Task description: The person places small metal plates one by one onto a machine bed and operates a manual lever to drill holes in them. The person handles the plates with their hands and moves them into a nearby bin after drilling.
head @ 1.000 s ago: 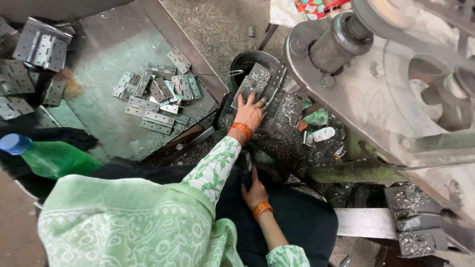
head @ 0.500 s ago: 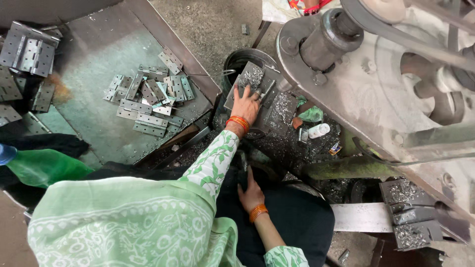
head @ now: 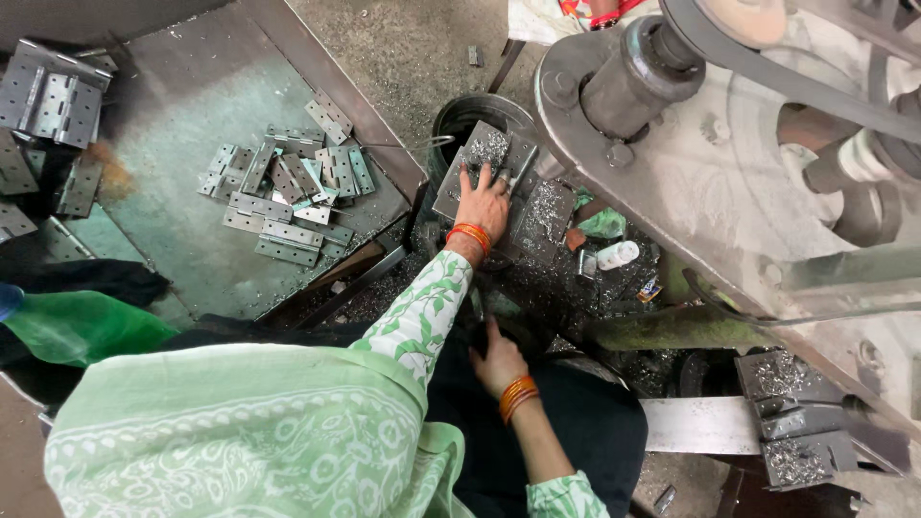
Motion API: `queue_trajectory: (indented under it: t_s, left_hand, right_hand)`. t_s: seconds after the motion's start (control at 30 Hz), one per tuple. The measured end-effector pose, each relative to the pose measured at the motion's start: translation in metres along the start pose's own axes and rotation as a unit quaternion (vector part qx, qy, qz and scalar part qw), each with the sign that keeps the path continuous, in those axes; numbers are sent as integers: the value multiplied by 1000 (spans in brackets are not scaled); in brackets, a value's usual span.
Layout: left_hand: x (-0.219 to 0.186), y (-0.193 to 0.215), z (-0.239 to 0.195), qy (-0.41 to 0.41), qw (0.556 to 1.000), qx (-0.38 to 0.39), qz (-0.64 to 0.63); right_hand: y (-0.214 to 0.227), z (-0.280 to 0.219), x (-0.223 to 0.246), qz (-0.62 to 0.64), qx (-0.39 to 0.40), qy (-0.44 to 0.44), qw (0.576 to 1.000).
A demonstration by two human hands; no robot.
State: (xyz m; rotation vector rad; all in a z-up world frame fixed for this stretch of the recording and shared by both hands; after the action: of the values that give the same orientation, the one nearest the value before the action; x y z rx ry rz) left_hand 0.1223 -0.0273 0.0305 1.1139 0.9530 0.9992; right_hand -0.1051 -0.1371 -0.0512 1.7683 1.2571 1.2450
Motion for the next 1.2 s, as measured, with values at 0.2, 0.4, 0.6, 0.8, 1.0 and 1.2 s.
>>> queue_trajectory:
  t_s: [0.2, 0.4, 0.6, 0.8, 1.0, 1.2]
  left_hand:
    - [4, -1, 2, -7, 1000, -13, 10]
    - [-2, -3, -2, -21, 999, 4, 43]
    - [-5, 2, -65, -45, 997, -55, 16]
    - [4, 20, -158, -96, 979, -179, 19]
    - [4, 32, -144, -105, 977, -182, 45]
    - [9, 91, -153, -59, 951, -283, -110]
  right_hand:
    - [-40, -6, -7, 96, -51, 23, 994]
    - [-16, -3, -8, 36, -5, 10, 999]
    - [36, 6, 16, 35, 8, 49, 998]
    - [44, -4, 26, 21, 27, 13, 999]
    - [38, 0, 18, 19, 18, 48, 998]
    - [71, 24, -2, 70, -64, 133, 986]
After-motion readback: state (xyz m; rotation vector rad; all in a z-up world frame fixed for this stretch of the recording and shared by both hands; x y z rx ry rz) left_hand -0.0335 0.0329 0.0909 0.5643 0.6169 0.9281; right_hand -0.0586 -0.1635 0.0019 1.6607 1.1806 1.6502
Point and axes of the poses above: each hand's wrist, its own z-axis towards the middle knuckle, its own y-axis out of the back of the hand, x = y × z, the point moved 8 cm from there along z, towards the middle knuckle, and after that the axes turned 2 degrees about z, right-handed, at the moved point
